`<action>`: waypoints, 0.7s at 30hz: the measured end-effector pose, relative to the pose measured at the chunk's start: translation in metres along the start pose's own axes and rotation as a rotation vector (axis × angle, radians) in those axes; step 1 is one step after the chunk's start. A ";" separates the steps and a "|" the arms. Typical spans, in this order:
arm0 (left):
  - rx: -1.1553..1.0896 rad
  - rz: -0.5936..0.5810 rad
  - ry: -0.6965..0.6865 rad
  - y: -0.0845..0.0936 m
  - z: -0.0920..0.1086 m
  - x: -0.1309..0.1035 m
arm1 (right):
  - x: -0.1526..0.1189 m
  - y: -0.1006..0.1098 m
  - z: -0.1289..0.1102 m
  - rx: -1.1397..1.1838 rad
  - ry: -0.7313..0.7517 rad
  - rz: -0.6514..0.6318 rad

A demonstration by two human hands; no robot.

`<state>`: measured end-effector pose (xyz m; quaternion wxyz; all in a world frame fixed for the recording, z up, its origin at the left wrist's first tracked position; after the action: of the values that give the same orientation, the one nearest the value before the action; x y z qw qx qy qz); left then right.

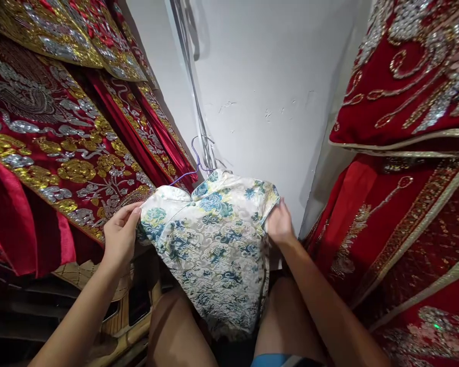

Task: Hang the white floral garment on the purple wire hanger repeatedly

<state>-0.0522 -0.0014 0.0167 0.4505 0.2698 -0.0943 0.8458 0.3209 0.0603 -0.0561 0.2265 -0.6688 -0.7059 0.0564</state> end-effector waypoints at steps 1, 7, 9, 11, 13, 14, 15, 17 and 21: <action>-0.019 0.023 -0.002 -0.002 0.001 0.000 | 0.002 0.004 -0.008 0.033 0.005 0.018; -0.174 0.175 0.039 -0.018 0.018 0.009 | 0.021 0.006 -0.068 0.053 0.095 0.170; -0.201 0.155 0.050 -0.023 0.029 0.015 | 0.027 0.003 -0.085 0.056 0.152 0.202; -0.228 0.116 0.026 -0.025 0.043 0.021 | 0.031 0.000 -0.096 0.068 0.200 0.217; -0.235 0.093 -0.004 -0.024 0.054 0.027 | 0.033 -0.003 -0.102 0.066 0.225 0.213; -0.231 0.085 -0.007 -0.022 0.058 0.030 | 0.033 -0.005 -0.103 0.060 0.229 0.204; -0.229 0.075 0.001 -0.021 0.060 0.033 | 0.033 -0.007 -0.104 0.050 0.227 0.189; -0.252 0.043 0.050 -0.018 0.062 0.037 | 0.033 -0.014 -0.104 0.024 0.206 0.143; -0.290 -0.003 0.053 -0.008 0.059 0.039 | 0.028 -0.034 -0.106 -0.003 0.138 0.042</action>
<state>-0.0417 0.0074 0.0869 0.4882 0.1795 -0.2032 0.8296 0.3314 0.0601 0.0577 0.2725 -0.6859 -0.6746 0.0138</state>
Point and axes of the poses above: each hand's wrist, its own x-axis towards the middle knuckle, its own y-axis out of the back of the hand, z = x × y, the point moved 4 cm from there along x, towards the middle knuckle, and after that the axes turned 3 degrees about z, right-handed, at the moved point
